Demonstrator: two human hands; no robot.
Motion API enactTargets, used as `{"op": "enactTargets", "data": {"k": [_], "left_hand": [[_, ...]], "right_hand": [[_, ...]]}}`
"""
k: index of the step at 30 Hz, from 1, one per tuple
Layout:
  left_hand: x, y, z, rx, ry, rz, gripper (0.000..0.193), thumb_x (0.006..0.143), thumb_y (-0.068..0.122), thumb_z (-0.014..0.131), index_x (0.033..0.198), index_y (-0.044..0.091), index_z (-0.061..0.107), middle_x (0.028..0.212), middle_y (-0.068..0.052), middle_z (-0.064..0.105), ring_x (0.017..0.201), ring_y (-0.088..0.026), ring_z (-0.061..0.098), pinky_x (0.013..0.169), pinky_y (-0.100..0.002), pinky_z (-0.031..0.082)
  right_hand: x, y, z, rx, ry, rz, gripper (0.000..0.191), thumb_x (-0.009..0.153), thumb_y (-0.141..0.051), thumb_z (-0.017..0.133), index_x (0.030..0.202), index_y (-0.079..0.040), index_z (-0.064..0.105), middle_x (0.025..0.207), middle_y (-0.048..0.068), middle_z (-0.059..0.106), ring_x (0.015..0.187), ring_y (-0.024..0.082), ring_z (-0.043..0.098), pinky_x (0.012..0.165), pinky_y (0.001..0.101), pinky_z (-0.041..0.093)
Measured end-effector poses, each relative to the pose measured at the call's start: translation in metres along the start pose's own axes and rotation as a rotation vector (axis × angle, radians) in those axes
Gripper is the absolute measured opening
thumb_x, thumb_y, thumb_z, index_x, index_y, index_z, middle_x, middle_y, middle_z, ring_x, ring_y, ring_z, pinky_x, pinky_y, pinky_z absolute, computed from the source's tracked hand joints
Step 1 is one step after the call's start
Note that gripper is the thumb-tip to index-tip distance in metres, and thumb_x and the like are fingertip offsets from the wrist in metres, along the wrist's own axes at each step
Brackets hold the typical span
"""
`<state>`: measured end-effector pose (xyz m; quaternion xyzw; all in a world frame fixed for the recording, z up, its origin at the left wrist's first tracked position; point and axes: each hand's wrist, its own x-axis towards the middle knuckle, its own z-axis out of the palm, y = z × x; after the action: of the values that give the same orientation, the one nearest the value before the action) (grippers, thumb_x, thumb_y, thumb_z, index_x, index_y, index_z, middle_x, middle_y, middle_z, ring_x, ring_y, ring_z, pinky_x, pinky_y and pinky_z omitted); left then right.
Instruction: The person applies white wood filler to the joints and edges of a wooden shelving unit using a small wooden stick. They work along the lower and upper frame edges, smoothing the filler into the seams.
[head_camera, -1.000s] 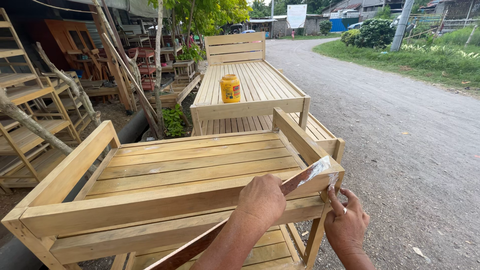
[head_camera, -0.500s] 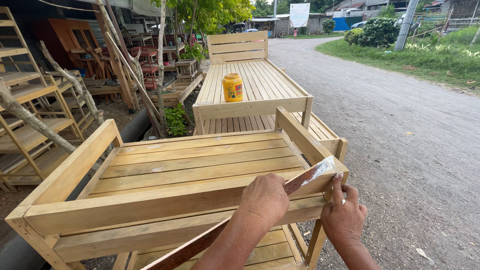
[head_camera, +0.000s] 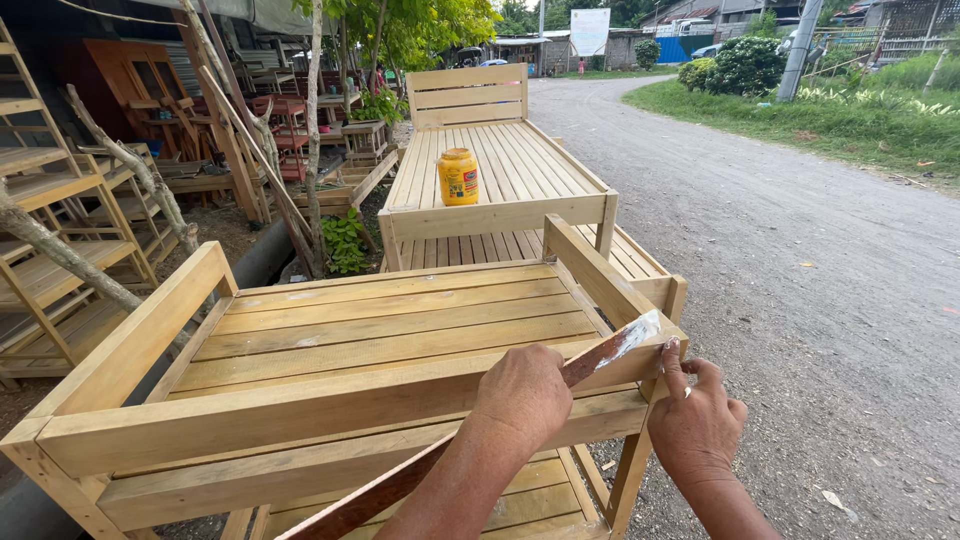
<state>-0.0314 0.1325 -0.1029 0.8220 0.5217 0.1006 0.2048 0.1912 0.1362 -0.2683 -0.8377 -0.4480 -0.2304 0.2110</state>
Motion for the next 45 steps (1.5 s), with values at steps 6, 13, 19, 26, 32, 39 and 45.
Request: {"op": "enactTargets", "data": {"k": [6, 13, 19, 26, 32, 39, 45], "left_hand": [[-0.002, 0.003, -0.003, 0.003, -0.008, -0.022, 0.021, 0.101, 0.016, 0.058, 0.117, 0.011, 0.071, 0.096, -0.012, 0.071, 0.090, -0.019, 0.073, 0.087, -0.039, 0.063], [-0.005, 0.004, -0.006, -0.015, 0.022, -0.006, 0.021, 0.100, 0.014, 0.059, 0.114, 0.010, 0.073, 0.099, -0.013, 0.073, 0.093, -0.022, 0.074, 0.092, -0.041, 0.060], [-0.004, 0.002, -0.007, -0.012, 0.028, 0.010, 0.021, 0.100, 0.016, 0.059, 0.114, 0.010, 0.073, 0.100, -0.014, 0.072, 0.095, -0.022, 0.073, 0.092, -0.042, 0.060], [-0.002, 0.001, -0.007, 0.003, 0.022, 0.012, 0.021, 0.101, 0.019, 0.059, 0.114, 0.009, 0.072, 0.097, -0.014, 0.072, 0.092, -0.022, 0.073, 0.089, -0.042, 0.061], [0.000, 0.001, -0.004, 0.005, 0.022, 0.021, 0.020, 0.100, 0.019, 0.060, 0.114, 0.010, 0.072, 0.096, -0.013, 0.073, 0.089, -0.020, 0.073, 0.087, -0.040, 0.062], [-0.005, -0.004, -0.004, 0.008, 0.034, 0.014, 0.020, 0.099, 0.016, 0.060, 0.113, 0.011, 0.073, 0.097, -0.012, 0.074, 0.092, -0.022, 0.073, 0.092, -0.042, 0.059], [-0.004, -0.001, -0.005, -0.004, 0.037, 0.015, 0.020, 0.100, 0.015, 0.057, 0.111, 0.010, 0.073, 0.095, -0.013, 0.073, 0.091, -0.022, 0.074, 0.090, -0.042, 0.060]], "right_hand": [[0.016, 0.010, -0.009, 0.085, -0.063, 0.064, 0.077, 0.086, -0.013, 0.057, 0.158, -0.033, 0.042, 0.136, 0.007, 0.052, 0.104, 0.013, 0.062, 0.095, 0.0386, 0.041], [0.005, 0.006, 0.004, 0.186, 0.098, -0.112, 0.068, 0.090, -0.010, 0.052, 0.149, -0.043, 0.051, 0.127, 0.004, 0.058, 0.105, 0.012, 0.062, 0.097, 0.0380, 0.042], [0.030, 0.024, 0.004, 0.490, 0.015, 0.116, 0.062, 0.088, -0.005, 0.054, 0.141, -0.037, 0.063, 0.122, 0.005, 0.059, 0.087, 0.016, 0.064, 0.078, 0.0356, 0.057], [0.028, 0.032, 0.014, 0.484, 0.087, -0.023, 0.046, 0.093, -0.007, 0.057, 0.121, -0.039, 0.076, 0.117, -0.001, 0.064, 0.083, 0.012, 0.065, 0.081, 0.0325, 0.056], [0.009, 0.031, 0.030, 0.425, 0.092, -0.022, 0.058, 0.088, -0.006, 0.057, 0.140, -0.029, 0.064, 0.122, 0.003, 0.062, 0.094, 0.014, 0.064, 0.096, 0.0397, 0.046], [-0.016, 0.009, 0.048, 0.322, -0.047, 0.025, 0.064, 0.082, -0.009, 0.060, 0.143, -0.029, 0.059, 0.125, 0.004, 0.059, 0.105, 0.014, 0.063, 0.098, 0.0403, 0.044], [-0.014, 0.010, 0.047, 0.513, -0.007, 0.158, 0.060, 0.085, -0.010, 0.062, 0.144, -0.021, 0.062, 0.127, 0.006, 0.059, 0.081, 0.013, 0.068, 0.093, 0.0386, 0.052]]}}
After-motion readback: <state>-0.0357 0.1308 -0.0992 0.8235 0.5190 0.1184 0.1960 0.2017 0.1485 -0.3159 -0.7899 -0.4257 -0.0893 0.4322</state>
